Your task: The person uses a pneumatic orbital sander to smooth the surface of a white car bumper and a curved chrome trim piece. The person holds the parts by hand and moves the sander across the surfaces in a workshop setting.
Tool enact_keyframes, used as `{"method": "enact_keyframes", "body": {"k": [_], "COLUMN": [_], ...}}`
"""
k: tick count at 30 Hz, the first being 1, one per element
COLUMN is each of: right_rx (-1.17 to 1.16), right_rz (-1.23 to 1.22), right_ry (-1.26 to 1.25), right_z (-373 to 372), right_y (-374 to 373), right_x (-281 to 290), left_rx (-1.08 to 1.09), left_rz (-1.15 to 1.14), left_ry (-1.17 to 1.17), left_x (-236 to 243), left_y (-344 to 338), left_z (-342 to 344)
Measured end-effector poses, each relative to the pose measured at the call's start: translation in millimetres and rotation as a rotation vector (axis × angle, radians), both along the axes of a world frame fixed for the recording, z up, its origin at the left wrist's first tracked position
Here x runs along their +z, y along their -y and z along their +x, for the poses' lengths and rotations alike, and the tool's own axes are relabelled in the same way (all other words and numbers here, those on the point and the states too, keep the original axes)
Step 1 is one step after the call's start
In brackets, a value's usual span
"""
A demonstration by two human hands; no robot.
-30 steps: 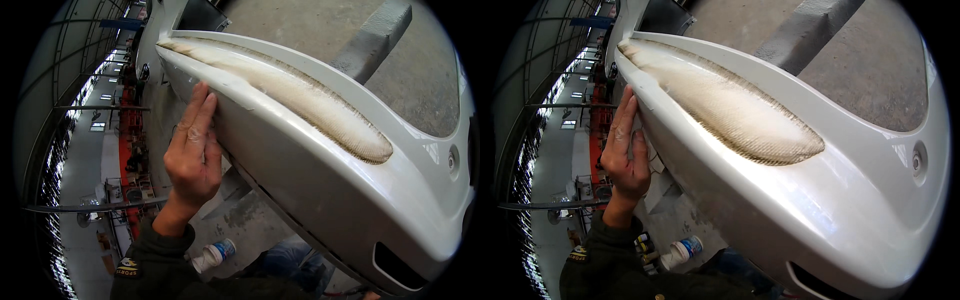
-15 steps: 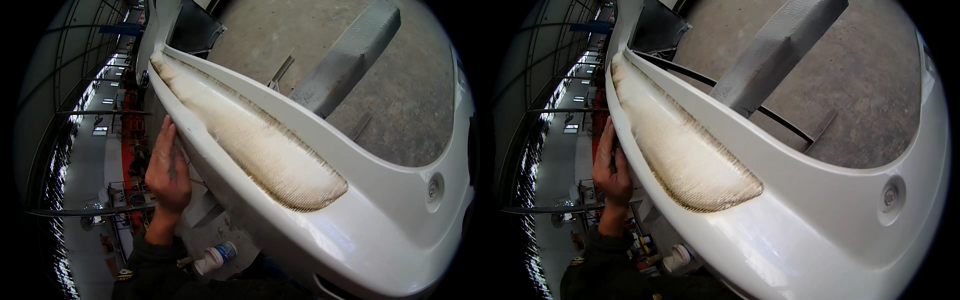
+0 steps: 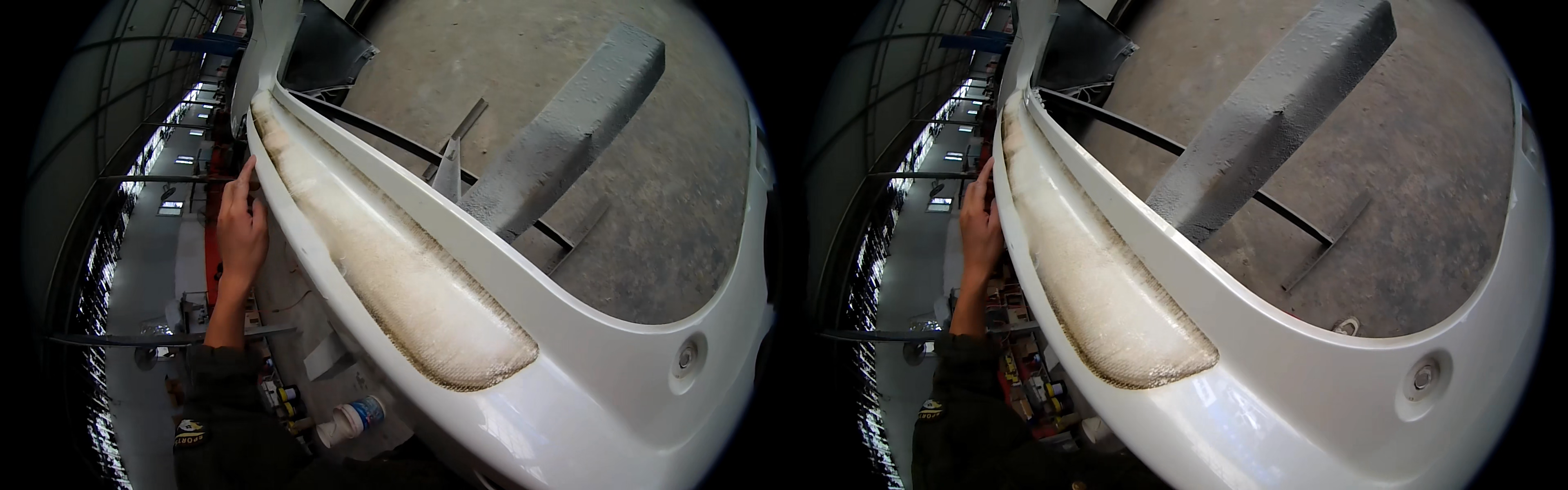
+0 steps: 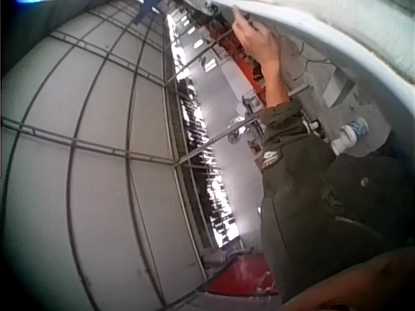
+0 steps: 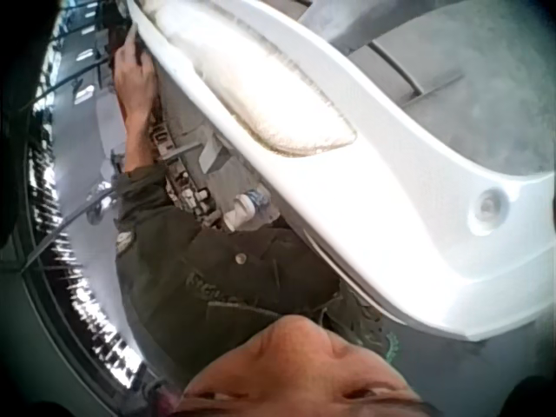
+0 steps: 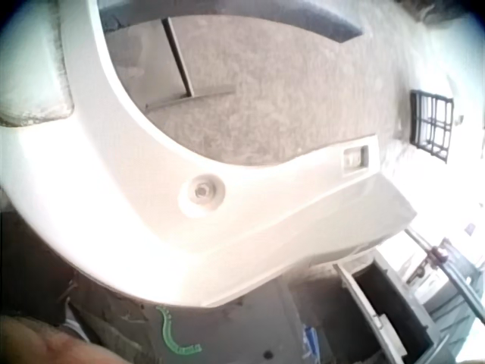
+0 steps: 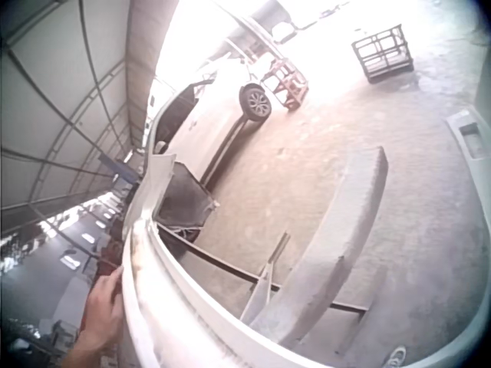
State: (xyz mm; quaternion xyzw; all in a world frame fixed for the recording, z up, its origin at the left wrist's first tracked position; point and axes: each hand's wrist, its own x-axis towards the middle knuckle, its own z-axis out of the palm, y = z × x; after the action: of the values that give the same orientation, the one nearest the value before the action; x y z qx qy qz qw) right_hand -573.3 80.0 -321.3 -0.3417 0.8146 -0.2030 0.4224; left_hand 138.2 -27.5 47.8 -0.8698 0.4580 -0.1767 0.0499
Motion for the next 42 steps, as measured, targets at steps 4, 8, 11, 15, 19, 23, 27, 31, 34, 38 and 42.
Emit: {"method": "enact_keyframes", "body": {"k": [4, 8, 11, 15, 19, 23, 27, 31, 34, 38, 42], "right_rx": [-0.019, -0.038, -0.047, -0.046, -0.042, -0.037, -0.018, -0.029, -0.011, -0.125, -0.06], "right_rz": [0.028, 0.03, 0.04, 0.042, 0.066, 0.071, 0.124, 0.138, 0.133, 0.144, 0.013], "right_ry": [-0.004, -0.017, -0.01, 0.0, 0.029, 0.041, 0.073, 0.092, 0.09, 0.107, -0.051], "right_z": [6, 8, 12, 17, 29, 40, 55, 70, 73, 91, 30], "right_y": [-4, -6, -10, -14, -18, -15, -19, -16, -16, -10, -59], "right_x": [1, 1, 4, 7, 17, 32, 49, 68, 72, 81, 3], "left_rx": [-0.029, -0.12, -0.168, -0.142, -0.241, -0.276, -0.195, -0.163, -0.196, -0.249, -0.298], "left_rz": [0.035, -0.017, -0.072, -0.082, -0.06, -0.135, -0.091, -0.145, -0.204, -0.192, -0.181], "left_ry": [0.047, -0.021, -0.1, -0.204, -0.1, -0.034, -0.01, -0.063, -0.132, -0.166, -0.211], "left_x": [-4, -13, -15, -13, -10, -21, -15, -27, -29, -33, -31], "left_y": [-4, -5, -13, -21, -26, -28, -37, -39, -43, -48, -60], "left_z": [-7, -33, -53, -70, -45, -1, 29, 40, 36, 10, -6]}}
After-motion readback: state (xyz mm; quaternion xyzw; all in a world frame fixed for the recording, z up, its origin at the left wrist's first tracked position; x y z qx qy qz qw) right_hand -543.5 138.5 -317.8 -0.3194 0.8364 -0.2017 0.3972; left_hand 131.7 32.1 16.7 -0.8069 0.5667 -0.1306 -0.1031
